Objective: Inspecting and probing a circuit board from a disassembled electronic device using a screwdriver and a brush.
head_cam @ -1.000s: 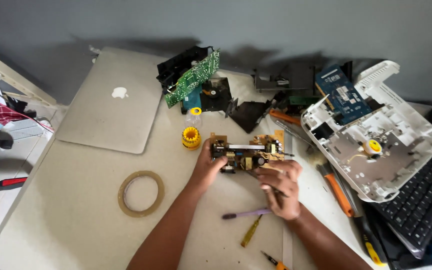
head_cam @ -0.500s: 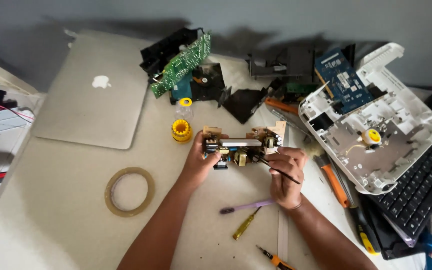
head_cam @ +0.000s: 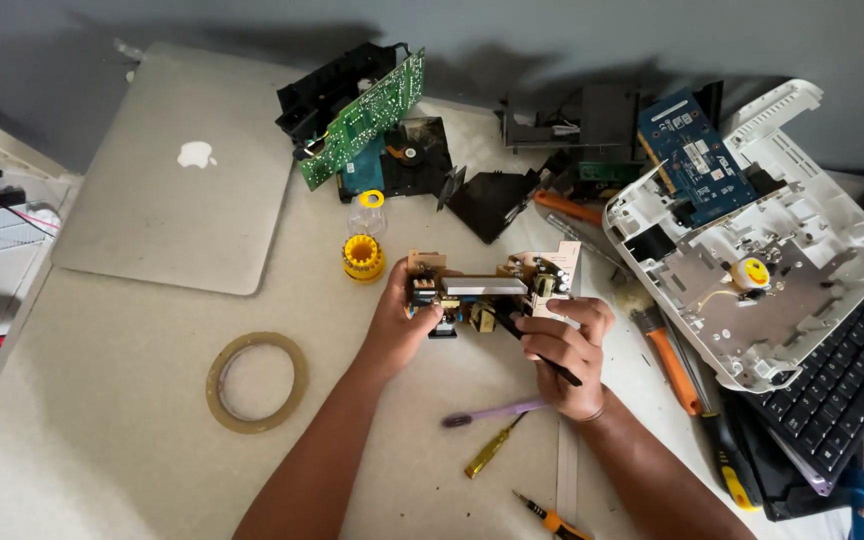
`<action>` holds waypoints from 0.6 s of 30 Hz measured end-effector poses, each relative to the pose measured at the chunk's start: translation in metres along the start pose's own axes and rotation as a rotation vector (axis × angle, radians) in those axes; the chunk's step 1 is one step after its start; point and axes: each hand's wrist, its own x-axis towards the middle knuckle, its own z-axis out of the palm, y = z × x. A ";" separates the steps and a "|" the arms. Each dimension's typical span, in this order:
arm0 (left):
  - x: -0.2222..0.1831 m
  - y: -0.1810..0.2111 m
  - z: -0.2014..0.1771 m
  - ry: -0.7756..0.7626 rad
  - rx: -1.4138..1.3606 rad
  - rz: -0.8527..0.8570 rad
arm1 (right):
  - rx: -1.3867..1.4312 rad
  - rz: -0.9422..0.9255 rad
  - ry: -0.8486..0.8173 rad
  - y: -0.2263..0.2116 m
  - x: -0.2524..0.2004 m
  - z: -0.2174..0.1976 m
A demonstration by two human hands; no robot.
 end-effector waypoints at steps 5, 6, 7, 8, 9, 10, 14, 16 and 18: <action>-0.001 -0.009 -0.003 -0.002 -0.011 0.015 | 0.021 0.016 -0.007 0.003 0.000 0.002; -0.002 -0.010 -0.002 -0.001 -0.031 0.013 | 0.029 0.026 -0.014 0.003 -0.002 0.000; 0.003 -0.008 -0.002 -0.003 -0.032 0.010 | 0.027 0.029 -0.015 0.006 0.001 0.001; 0.002 -0.006 -0.001 0.010 -0.028 0.028 | 0.018 0.037 -0.034 0.004 0.001 0.000; 0.000 -0.003 0.001 0.022 -0.023 0.047 | 0.010 0.046 -0.053 0.002 0.002 -0.002; -0.001 -0.002 0.002 0.023 -0.024 0.047 | 0.010 0.045 -0.054 0.002 -0.002 -0.003; -0.004 0.002 0.003 0.016 0.008 0.028 | -0.029 0.037 -0.036 0.001 -0.003 -0.001; -0.004 -0.004 0.002 0.019 0.006 0.024 | -0.041 0.025 -0.037 -0.001 -0.001 -0.001; -0.001 -0.013 -0.002 0.005 0.040 0.021 | -0.075 0.011 -0.032 -0.003 0.003 -0.001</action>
